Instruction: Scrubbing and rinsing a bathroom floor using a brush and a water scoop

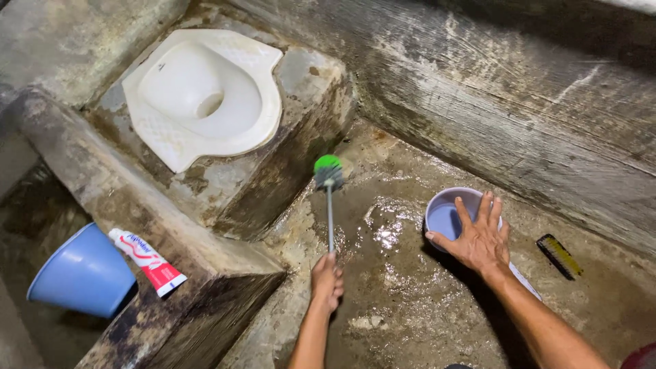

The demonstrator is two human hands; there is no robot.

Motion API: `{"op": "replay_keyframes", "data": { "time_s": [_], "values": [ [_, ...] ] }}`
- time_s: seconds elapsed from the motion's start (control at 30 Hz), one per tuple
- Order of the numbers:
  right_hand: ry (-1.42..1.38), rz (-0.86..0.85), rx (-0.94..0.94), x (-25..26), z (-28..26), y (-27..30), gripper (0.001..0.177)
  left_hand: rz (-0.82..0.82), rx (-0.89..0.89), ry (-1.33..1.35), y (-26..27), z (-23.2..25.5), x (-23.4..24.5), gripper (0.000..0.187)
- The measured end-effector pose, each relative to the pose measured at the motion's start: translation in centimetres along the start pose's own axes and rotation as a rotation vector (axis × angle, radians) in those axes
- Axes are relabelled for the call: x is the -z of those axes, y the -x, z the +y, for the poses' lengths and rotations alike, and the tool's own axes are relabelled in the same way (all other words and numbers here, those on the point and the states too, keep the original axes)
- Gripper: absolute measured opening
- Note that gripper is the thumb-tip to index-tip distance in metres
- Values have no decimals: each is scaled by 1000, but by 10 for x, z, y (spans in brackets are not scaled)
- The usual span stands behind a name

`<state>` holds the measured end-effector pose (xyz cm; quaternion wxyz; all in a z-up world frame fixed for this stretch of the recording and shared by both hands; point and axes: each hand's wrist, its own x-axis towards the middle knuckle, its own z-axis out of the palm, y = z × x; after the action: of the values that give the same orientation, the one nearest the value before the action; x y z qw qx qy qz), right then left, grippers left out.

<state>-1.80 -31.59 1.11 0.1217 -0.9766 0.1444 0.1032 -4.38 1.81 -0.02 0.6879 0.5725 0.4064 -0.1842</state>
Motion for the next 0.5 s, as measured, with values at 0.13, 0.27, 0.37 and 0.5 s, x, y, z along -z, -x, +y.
{"op": "replay_keyframes", "data": {
  "time_s": [0.13,0.27,0.37,0.5],
  "values": [
    [19,0,21,6,-4,4,111,22,15,35,-22,-11,19,45],
    [8,16,16,7,-3,1,112,-48,-43,-34,-70,12,-20,34],
    [45,5,5,7,-1,0,112,-78,-81,-67,-93,14,-45,33],
    [40,-4,11,5,-1,1,113,-47,-37,-68,-30,25,-28,36]
  ]
}}
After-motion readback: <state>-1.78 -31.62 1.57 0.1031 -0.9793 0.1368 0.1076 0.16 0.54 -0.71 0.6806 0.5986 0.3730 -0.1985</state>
